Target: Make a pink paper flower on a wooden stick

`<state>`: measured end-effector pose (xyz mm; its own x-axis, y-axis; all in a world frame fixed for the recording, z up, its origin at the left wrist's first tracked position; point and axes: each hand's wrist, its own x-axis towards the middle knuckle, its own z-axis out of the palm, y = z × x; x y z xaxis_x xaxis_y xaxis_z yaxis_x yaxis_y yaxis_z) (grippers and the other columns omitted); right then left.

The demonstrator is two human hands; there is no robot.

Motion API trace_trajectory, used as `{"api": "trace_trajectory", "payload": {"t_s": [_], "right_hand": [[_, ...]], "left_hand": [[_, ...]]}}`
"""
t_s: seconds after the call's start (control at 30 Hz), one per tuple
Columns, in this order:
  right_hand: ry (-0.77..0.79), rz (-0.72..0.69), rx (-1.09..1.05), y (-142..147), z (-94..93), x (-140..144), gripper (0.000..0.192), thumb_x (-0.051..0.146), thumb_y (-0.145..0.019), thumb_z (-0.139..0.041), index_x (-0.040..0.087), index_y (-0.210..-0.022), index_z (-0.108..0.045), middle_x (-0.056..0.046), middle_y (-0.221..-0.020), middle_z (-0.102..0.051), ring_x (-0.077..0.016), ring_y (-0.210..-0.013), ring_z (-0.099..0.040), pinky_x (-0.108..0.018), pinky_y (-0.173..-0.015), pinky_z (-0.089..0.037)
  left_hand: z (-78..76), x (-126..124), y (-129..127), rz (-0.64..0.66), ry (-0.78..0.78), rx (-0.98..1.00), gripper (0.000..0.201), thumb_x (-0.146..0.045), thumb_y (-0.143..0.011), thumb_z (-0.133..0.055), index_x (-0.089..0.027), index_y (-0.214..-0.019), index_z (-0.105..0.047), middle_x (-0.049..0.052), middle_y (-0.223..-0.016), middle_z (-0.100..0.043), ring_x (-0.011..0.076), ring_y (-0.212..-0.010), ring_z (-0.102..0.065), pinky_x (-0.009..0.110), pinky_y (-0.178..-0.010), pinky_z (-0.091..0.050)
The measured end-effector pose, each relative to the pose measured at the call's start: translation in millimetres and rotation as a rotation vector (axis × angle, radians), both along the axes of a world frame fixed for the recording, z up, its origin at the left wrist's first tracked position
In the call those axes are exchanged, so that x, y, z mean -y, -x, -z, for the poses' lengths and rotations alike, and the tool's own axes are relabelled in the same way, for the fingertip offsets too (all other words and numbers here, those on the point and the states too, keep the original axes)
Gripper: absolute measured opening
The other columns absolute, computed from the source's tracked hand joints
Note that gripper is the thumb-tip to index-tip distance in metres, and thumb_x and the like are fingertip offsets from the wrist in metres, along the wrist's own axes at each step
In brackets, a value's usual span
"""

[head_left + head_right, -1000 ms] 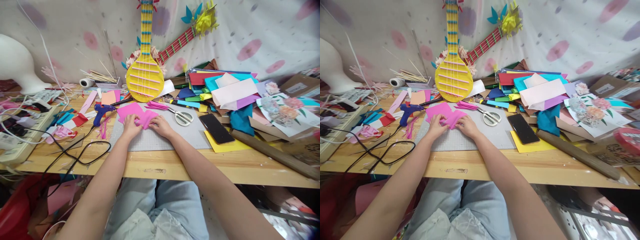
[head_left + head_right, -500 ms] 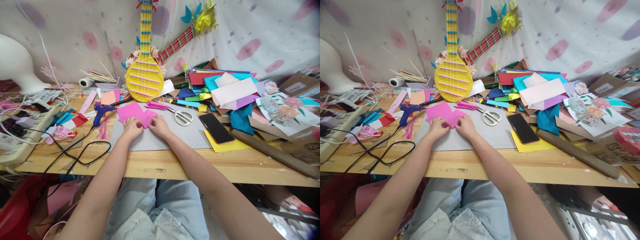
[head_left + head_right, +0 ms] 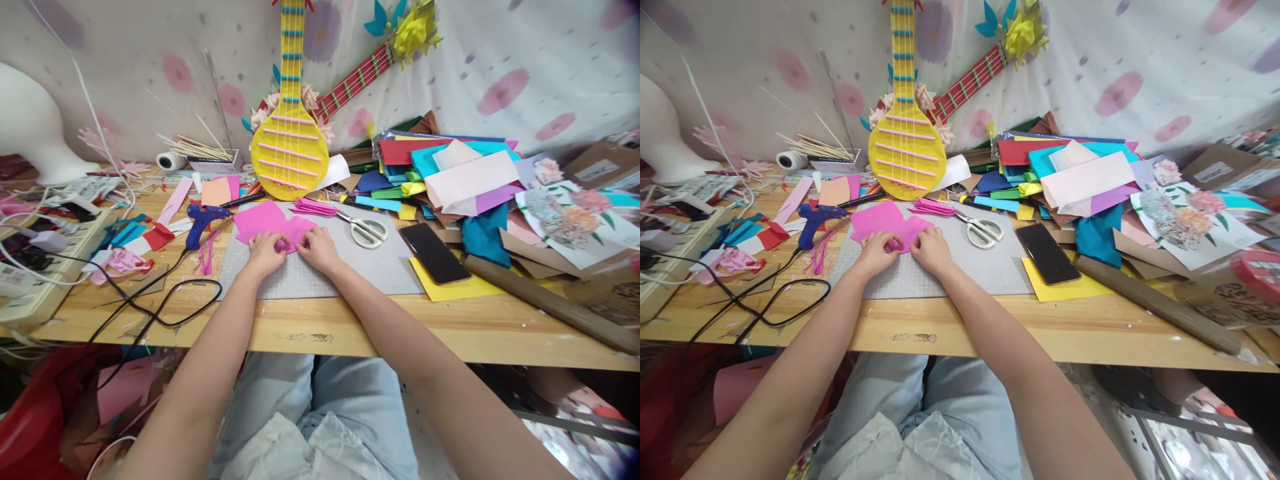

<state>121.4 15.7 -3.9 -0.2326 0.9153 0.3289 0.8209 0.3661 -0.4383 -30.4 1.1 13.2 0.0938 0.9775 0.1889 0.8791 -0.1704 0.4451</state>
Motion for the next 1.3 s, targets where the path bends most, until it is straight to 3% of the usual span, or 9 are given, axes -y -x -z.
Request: {"api": "trace_trajectory", "payload": {"t_s": [0.23,0.4,0.63,0.83,1.13,1.3], "right_hand": [[-0.007,0.004,0.021,0.4,0.0,0.4,0.013,0.028,-0.077,-0.054,0.018,-0.071,-0.059,-0.008,-0.086,-0.055,-0.0222,-0.089,-0.043,-0.035,-0.081,-0.039],[-0.013,0.004,0.059,0.3,0.2,0.6,0.013,0.029,-0.077,-0.054,0.018,-0.073,-0.058,-0.008,-0.086,-0.055,-0.0221,-0.089,-0.043,-0.033,-0.080,-0.038],[-0.050,0.002,0.099,0.5,0.9,2.4,0.012,0.028,-0.078,-0.053,0.017,-0.082,-0.056,-0.009,-0.089,-0.055,-0.0221,-0.089,-0.043,-0.034,-0.081,-0.037],[-0.074,-0.018,0.104,0.1,0.0,5.2,0.023,0.032,-0.078,-0.054,0.015,-0.094,-0.054,-0.011,-0.095,-0.054,-0.0235,-0.091,-0.043,-0.035,-0.081,-0.038],[-0.086,-0.041,0.051,-7.0,9.5,-2.5,0.030,0.006,-0.078,-0.035,0.012,-0.100,-0.054,-0.013,-0.098,-0.054,-0.0242,-0.092,-0.041,-0.037,-0.083,-0.036],[-0.094,-0.020,-0.030,-8.2,12.1,-4.6,0.025,0.011,-0.079,-0.039,0.013,-0.098,-0.053,-0.013,-0.097,-0.054,-0.0238,-0.091,-0.042,-0.038,-0.084,-0.036]], "left_hand": [[1.0,-0.7,-2.9,-0.003,0.014,-0.019,0.020,-0.021,-0.070,-0.053,-0.028,-0.081,-0.068,0.005,-0.083,-0.059,0.0257,-0.096,-0.050,0.044,-0.088,-0.030],[4.2,-4.8,-5.0,-0.050,-0.007,-0.031,0.018,-0.037,-0.071,-0.057,-0.026,-0.078,-0.068,0.006,-0.082,-0.058,0.0275,-0.096,-0.049,0.044,-0.087,-0.030],[5.0,-5.2,-6.5,-0.070,-0.021,-0.053,0.018,-0.040,-0.067,-0.061,-0.027,-0.079,-0.069,0.006,-0.088,-0.058,0.0264,-0.099,-0.048,0.043,-0.091,-0.028],[0.7,-3.8,-7.6,-0.080,0.012,-0.096,0.022,-0.041,-0.069,-0.059,-0.028,-0.083,-0.068,0.005,-0.093,-0.058,0.0252,-0.101,-0.047,0.042,-0.093,-0.026],[0.1,-4.0,-8.4,-0.075,0.027,-0.084,0.019,-0.039,-0.069,-0.060,-0.027,-0.081,-0.069,0.006,-0.092,-0.058,0.0256,-0.100,-0.047,0.042,-0.093,-0.026],[0.6,-2.9,-9.8,-0.093,0.007,-0.094,0.018,-0.038,-0.069,-0.060,-0.027,-0.081,-0.069,0.006,-0.092,-0.057,0.0257,-0.100,-0.047,0.043,-0.094,-0.026]]}}
